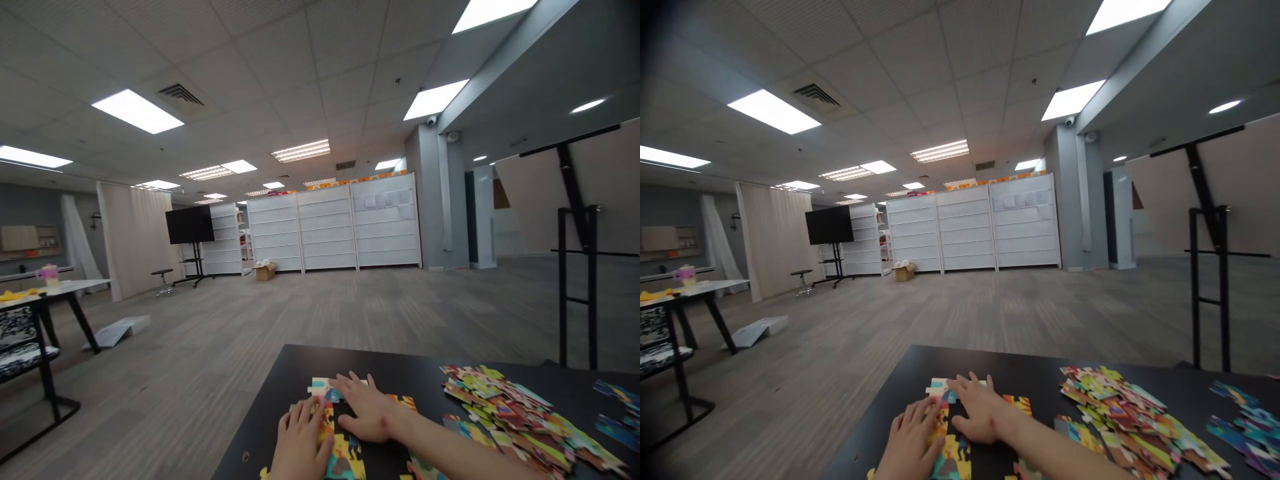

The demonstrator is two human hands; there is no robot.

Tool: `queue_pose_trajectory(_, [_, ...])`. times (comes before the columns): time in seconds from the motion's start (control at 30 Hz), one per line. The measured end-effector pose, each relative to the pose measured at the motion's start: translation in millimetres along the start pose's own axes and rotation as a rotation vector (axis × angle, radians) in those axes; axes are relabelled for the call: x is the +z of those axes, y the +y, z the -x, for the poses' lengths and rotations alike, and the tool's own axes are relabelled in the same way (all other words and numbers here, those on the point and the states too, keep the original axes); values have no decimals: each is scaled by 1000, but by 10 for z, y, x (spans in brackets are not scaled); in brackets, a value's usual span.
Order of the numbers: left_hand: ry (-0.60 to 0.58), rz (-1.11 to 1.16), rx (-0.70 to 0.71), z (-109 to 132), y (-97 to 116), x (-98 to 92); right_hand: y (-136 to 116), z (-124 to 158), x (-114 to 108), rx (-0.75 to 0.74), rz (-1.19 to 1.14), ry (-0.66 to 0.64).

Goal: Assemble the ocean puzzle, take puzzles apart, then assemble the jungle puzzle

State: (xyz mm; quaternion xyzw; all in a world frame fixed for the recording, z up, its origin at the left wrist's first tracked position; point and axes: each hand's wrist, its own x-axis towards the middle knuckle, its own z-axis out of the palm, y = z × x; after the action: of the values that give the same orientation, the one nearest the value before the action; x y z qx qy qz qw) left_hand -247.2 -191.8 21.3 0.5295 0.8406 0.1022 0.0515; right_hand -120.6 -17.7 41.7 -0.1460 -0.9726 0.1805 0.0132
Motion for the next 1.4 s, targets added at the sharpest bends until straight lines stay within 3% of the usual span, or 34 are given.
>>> queue_pose_trajectory(0.23, [-8,29,3,-1,-12,-46,-4,-56,10,31,21,-3])
queue_pose_trajectory(0.47, [0,0,-95,-14,27,-51,-26,-71,26,-4,78,0])
queue_pose_trajectory(0.97, [27,8,-38,27,79,-126,65,-118,-19,-46,68,-29])
queue_pose_trajectory(1.4, [0,20,-65,-9,28,-97,49,-276,63,-124,-2,97])
